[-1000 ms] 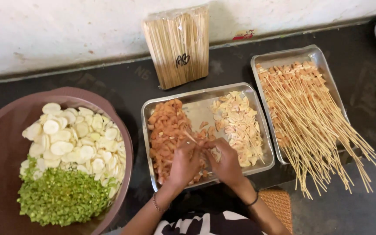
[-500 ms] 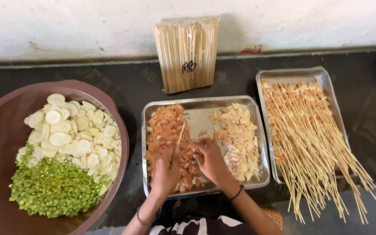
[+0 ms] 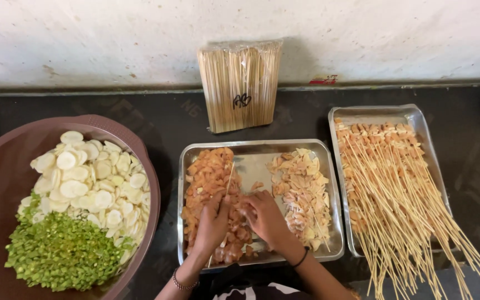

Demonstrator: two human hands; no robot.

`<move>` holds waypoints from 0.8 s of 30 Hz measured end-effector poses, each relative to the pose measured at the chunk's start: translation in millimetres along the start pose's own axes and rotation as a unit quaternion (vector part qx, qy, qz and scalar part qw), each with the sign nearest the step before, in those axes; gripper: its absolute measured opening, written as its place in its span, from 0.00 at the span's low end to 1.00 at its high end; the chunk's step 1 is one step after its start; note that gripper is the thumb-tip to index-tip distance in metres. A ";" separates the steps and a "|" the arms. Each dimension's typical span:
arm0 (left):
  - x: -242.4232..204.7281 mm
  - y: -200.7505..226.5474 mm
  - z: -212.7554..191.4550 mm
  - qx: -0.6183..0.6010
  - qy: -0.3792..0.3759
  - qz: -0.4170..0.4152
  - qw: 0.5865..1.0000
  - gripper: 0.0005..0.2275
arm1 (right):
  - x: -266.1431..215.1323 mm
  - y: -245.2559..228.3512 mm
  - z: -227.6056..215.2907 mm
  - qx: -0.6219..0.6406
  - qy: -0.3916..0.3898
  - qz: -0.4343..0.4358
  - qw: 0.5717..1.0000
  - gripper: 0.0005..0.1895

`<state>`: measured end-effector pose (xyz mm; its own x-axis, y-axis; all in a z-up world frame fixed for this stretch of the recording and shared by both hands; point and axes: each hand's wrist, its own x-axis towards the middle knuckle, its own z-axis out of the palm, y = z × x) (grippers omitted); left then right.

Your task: The person threads pieces of raw meat onto wooden skewers by hand, taking the meat from a metal tray and placing the finished skewers onto another metal tray.

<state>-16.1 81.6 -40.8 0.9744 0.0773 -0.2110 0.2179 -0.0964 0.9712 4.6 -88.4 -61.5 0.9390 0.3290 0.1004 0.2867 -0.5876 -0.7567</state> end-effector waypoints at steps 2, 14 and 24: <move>0.9 -3.5 -4.2 0.002 0.006 0.002 1.000 0.10 | 5.1 -10.8 -10.0 -0.017 -0.028 -0.019 0.999 0.11; -5.3 9.3 -13.0 0.016 0.010 -0.040 0.999 0.09 | 16.5 11.8 -34.4 0.229 -0.135 0.293 0.918 0.13; -22.1 40.0 -12.3 0.043 -0.030 -0.039 0.998 0.10 | -9.0 46.4 -37.8 0.554 -0.086 0.196 0.805 0.23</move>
<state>-29.6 88.2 4.1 0.9554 0.0279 -0.2941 0.2943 -0.1773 0.9391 16.6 -146.6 -73.2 0.8491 0.4318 -0.3042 -0.4588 0.3176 -0.8299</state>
